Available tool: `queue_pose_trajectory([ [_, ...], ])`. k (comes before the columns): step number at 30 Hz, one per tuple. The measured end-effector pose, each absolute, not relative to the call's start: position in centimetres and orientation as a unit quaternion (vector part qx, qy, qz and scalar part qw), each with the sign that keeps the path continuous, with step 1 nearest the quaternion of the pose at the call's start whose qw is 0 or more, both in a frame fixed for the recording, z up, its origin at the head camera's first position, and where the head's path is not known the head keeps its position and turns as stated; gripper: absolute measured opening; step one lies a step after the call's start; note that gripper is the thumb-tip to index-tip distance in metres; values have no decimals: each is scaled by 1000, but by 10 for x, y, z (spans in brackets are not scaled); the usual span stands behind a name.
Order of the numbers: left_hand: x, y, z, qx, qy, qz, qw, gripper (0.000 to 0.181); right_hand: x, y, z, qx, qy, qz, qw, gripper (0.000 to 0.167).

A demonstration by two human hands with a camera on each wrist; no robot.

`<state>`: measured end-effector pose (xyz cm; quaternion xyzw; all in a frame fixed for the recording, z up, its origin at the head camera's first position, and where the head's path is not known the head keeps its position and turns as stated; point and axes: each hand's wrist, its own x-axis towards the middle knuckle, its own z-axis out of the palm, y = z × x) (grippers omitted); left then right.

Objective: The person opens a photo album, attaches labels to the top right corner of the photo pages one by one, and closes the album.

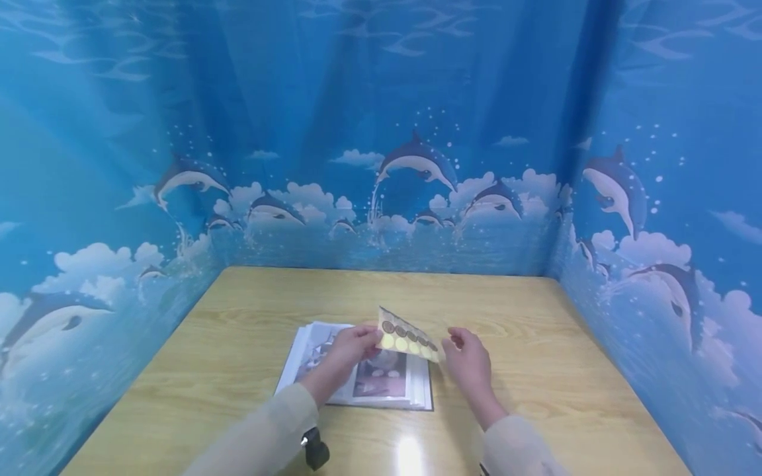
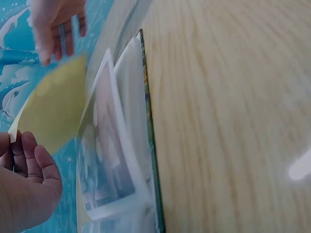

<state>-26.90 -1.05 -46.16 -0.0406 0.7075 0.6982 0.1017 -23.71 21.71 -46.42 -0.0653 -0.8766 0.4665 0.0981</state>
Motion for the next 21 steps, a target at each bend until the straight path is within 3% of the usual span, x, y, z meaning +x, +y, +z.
queue_pose_trajectory([
  [9, -257, -4, -469, -15, 709, 697, 101, 24, -234, 175, -456, 121, -922, 311, 199, 18],
  [21, -248, 4, -472, 13, 707, 702, 85, 20, -230, 162, -450, 116, -930, 290, 195, 14],
])
